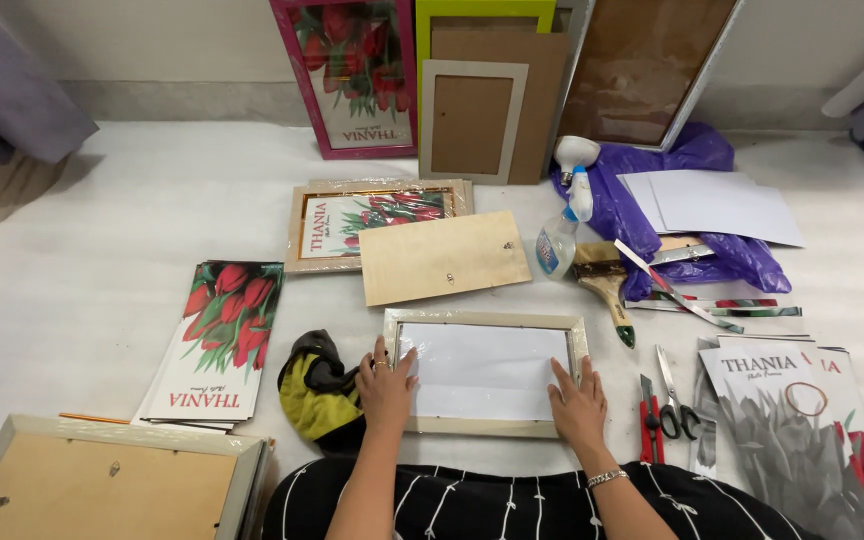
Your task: Cleaning a picture frame with a brush and cloth before inserting a paper liner and wooden backing board.
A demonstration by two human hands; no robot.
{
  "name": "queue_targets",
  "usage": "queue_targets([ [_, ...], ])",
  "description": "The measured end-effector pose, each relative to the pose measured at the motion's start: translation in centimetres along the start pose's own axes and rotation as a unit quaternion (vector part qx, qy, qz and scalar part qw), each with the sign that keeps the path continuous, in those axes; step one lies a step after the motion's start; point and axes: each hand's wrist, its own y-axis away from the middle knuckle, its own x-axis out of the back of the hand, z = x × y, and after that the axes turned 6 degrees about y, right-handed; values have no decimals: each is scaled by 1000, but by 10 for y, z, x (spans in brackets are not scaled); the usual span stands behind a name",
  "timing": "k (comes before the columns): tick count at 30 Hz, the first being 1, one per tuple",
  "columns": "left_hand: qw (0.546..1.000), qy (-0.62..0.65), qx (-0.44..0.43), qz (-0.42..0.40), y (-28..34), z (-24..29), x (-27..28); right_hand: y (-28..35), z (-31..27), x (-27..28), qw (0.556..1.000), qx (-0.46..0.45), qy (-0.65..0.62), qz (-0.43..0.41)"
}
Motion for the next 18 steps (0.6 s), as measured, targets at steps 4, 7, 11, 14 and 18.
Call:
queue_targets([
  [4,1000,-14,19,7,-2,-8,-8,-2,1,-3,1000,4,9,12],
  [7,999,-7,39,-23,-3,-8,-6,-1,-1,2,1000,-10,-1,0],
  [11,999,-14,39,34,-7,-21,-28,-2,1,-2,1000,-10,-12,11],
  [14,999,-7,52,14,-10,-18,-17,1,-3,0,1000,-13,-3,5],
  [18,999,-35,2,8,-8,-13,-16,-4,2,-10,999,-3,13,38],
])
